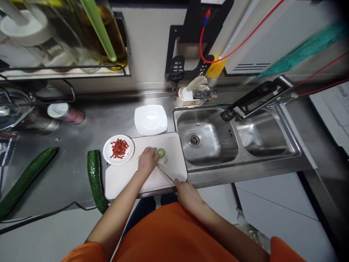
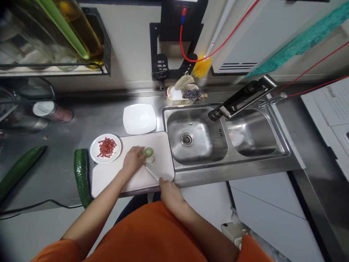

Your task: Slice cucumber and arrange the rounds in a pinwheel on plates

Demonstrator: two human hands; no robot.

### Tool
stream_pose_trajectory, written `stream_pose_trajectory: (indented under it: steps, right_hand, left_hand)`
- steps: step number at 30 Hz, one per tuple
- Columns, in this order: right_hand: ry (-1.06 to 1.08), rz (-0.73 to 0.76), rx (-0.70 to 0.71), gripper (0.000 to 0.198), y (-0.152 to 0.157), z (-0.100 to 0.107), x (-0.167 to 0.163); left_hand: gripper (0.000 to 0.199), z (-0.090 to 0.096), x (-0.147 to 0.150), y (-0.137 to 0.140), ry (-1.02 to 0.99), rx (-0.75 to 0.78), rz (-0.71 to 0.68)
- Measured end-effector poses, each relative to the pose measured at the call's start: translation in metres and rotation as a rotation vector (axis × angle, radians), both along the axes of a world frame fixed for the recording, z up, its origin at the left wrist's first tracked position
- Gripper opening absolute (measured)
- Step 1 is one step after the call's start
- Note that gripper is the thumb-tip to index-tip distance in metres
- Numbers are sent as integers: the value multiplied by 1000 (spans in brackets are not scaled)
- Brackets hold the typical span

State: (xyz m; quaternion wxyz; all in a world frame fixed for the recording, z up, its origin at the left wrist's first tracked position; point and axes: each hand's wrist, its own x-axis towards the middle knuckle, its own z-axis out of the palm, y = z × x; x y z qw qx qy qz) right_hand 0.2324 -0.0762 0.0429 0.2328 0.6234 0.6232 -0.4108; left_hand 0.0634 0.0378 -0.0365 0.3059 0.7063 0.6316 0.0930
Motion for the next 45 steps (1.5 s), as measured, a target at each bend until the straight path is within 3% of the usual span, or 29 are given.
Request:
stream_pose_trajectory:
  steps: [4, 14, 19, 25, 35, 45]
  right_hand:
    - [7, -9, 5, 42, -1, -3, 1]
    - [17, -14, 33, 40, -6, -12, 4]
    - [23, -9, 8, 39, -2, -4, 6]
    - [12, -36, -10, 33, 2, 7, 11]
    - [-40, 8, 104, 35, 13, -6, -11]
    - [-42, 32, 117, 34, 20, -9, -23]
  left_hand:
    - [25, -4, 15, 11, 50, -99, -44]
    - [14, 0, 17, 8, -27, -60, -1]
    - [10, 4, -4, 1, -37, -139, 130]
    - [12, 3, -29, -11, 0, -195, 94]
    - [26, -2, -30, -29, 119, 30, 44]
    - [27, -12, -32, -42, 138, 36, -1]
